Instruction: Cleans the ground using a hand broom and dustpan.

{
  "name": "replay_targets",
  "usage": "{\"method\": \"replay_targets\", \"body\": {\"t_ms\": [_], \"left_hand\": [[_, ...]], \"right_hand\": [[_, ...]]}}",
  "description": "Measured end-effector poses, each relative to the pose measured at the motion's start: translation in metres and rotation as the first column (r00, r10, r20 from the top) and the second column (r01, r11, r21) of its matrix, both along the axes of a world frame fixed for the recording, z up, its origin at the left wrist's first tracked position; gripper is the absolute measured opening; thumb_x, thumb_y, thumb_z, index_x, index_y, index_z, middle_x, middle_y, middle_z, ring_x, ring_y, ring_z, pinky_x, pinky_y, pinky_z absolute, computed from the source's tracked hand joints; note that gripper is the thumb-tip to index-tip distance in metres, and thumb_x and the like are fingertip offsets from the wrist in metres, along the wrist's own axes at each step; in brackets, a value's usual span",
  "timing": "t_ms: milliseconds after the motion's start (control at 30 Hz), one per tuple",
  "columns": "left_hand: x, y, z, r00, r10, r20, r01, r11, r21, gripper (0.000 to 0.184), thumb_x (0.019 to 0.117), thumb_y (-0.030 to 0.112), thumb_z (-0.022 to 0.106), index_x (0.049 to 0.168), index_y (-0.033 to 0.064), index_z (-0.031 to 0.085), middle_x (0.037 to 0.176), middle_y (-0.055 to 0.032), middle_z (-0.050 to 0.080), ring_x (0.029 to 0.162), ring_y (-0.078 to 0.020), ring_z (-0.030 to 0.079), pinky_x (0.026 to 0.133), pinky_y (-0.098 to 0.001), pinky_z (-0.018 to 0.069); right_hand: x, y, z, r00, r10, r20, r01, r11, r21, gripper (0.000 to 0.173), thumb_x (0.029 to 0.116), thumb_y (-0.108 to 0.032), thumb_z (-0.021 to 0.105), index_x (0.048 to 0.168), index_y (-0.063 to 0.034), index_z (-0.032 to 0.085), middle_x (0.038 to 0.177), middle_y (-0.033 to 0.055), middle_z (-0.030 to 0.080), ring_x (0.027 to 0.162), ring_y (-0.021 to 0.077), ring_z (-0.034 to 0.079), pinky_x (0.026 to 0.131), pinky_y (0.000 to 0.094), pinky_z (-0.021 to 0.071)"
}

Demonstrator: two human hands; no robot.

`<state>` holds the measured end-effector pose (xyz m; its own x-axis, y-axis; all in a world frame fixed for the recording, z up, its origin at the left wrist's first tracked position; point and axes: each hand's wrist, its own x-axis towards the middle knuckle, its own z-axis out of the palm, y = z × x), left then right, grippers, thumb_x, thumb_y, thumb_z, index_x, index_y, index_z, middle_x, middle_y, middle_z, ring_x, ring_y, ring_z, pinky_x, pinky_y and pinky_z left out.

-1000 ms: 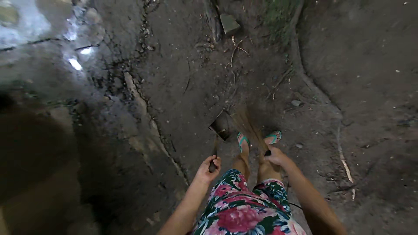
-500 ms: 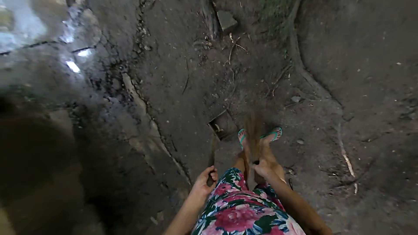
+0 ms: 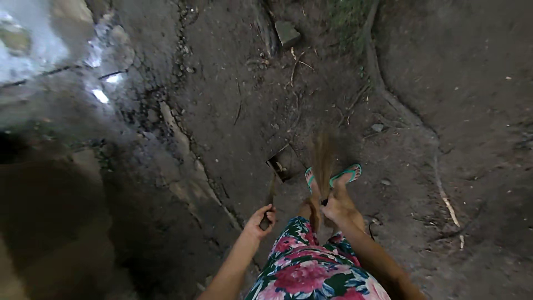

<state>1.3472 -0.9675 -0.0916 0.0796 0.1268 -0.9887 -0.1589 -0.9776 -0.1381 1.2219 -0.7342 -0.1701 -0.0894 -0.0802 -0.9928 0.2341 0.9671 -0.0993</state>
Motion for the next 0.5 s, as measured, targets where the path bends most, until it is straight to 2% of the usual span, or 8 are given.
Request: {"method": "replay_targets", "body": {"t_ms": [67, 100, 167, 267, 400, 467, 500], "left_hand": [[0.0, 0.001, 0.008, 0.999, 0.03, 0.028, -0.03, 0.999, -0.025, 0.022, 0.1077, 0.018, 0.039, 0.093, 0.0066, 0.05, 0.067, -0.0014, 0.055, 0.042, -0.0024, 0.05, 0.038, -0.0129, 0.0442], [0.001, 0.001, 0.013, 0.998, 0.044, 0.036, -0.042, 0.999, -0.034, 0.022, 0.1079, 0.018, 0.038, 0.094, 0.0067, 0.05, 0.068, -0.0013, 0.055, 0.042, -0.0022, 0.049, 0.038, -0.0128, 0.0438], [0.008, 0.001, 0.026, 0.997, 0.057, 0.05, -0.055, 0.998, -0.039, 0.023, 0.1079, 0.019, 0.038, 0.093, 0.0064, 0.051, 0.068, -0.0015, 0.055, 0.042, -0.0025, 0.05, 0.037, -0.0129, 0.0438], [0.021, -0.001, 0.032, 0.998, 0.045, 0.05, -0.043, 0.998, -0.043, 0.024, 0.1077, 0.019, 0.038, 0.093, 0.0062, 0.052, 0.068, -0.0019, 0.057, 0.043, -0.003, 0.052, 0.038, -0.0135, 0.0455], [0.029, -0.014, 0.026, 0.997, 0.045, 0.064, -0.043, 0.999, -0.03, 0.023, 0.1076, 0.019, 0.038, 0.092, 0.0069, 0.051, 0.068, -0.002, 0.056, 0.043, -0.0028, 0.051, 0.038, -0.0134, 0.0453], [0.036, -0.024, 0.024, 0.998, 0.038, 0.05, -0.038, 0.999, -0.018, 0.023, 0.1071, 0.018, 0.038, 0.092, 0.0069, 0.052, 0.067, -0.0015, 0.056, 0.043, -0.0025, 0.052, 0.038, -0.0132, 0.0457], [0.04, -0.03, 0.025, 0.999, 0.04, 0.034, -0.04, 0.999, -0.011, 0.024, 0.1068, 0.018, 0.038, 0.092, 0.0061, 0.053, 0.068, -0.0017, 0.057, 0.044, -0.0025, 0.053, 0.039, -0.0132, 0.0463]], "right_hand": [[0.012, 0.004, -0.011, 0.994, 0.05, 0.098, -0.042, 0.995, -0.09, 0.069, 0.0963, -0.032, 0.07, 0.15, 0.0008, 0.043, 0.14, 0.0257, 0.057, 0.131, 0.0378, 0.057, 0.11, 0.055, 0.0454], [0.015, 0.008, -0.012, 0.988, 0.075, 0.132, -0.055, 0.987, -0.149, 0.067, 0.095, -0.031, 0.072, 0.148, 0.0002, 0.046, 0.14, 0.0258, 0.057, 0.132, 0.0384, 0.056, 0.11, 0.0563, 0.0444], [0.02, 0.02, -0.004, 0.977, 0.094, 0.193, -0.042, 0.965, -0.257, 0.066, 0.0936, -0.031, 0.075, 0.147, -0.0017, 0.05, 0.14, 0.0252, 0.058, 0.132, 0.0379, 0.056, 0.111, 0.0569, 0.0426], [0.033, 0.04, 0.018, 0.979, 0.037, 0.199, 0.028, 0.948, -0.316, 0.07, 0.0933, -0.03, 0.076, 0.151, -0.0028, 0.046, 0.136, 0.0239, 0.061, 0.126, 0.0364, 0.06, 0.109, 0.0552, 0.0459], [0.043, 0.062, 0.041, 0.961, -0.242, 0.134, 0.264, 0.945, -0.194, 0.069, 0.0956, -0.027, 0.073, 0.153, -0.0043, 0.043, 0.133, 0.0226, 0.062, 0.12, 0.0339, 0.064, 0.105, 0.0529, 0.0501], [0.046, 0.072, 0.047, 0.914, -0.403, 0.046, 0.405, 0.903, -0.142, 0.065, 0.0961, -0.023, 0.072, 0.15, -0.001, 0.043, 0.133, 0.024, 0.061, 0.119, 0.0338, 0.063, 0.104, 0.0511, 0.0509], [0.047, 0.078, 0.048, 0.886, -0.464, 0.001, 0.46, 0.879, -0.12, 0.066, 0.0965, -0.022, 0.072, 0.151, -0.0004, 0.042, 0.137, 0.0247, 0.058, 0.123, 0.0341, 0.061, 0.106, 0.0507, 0.049]]}}
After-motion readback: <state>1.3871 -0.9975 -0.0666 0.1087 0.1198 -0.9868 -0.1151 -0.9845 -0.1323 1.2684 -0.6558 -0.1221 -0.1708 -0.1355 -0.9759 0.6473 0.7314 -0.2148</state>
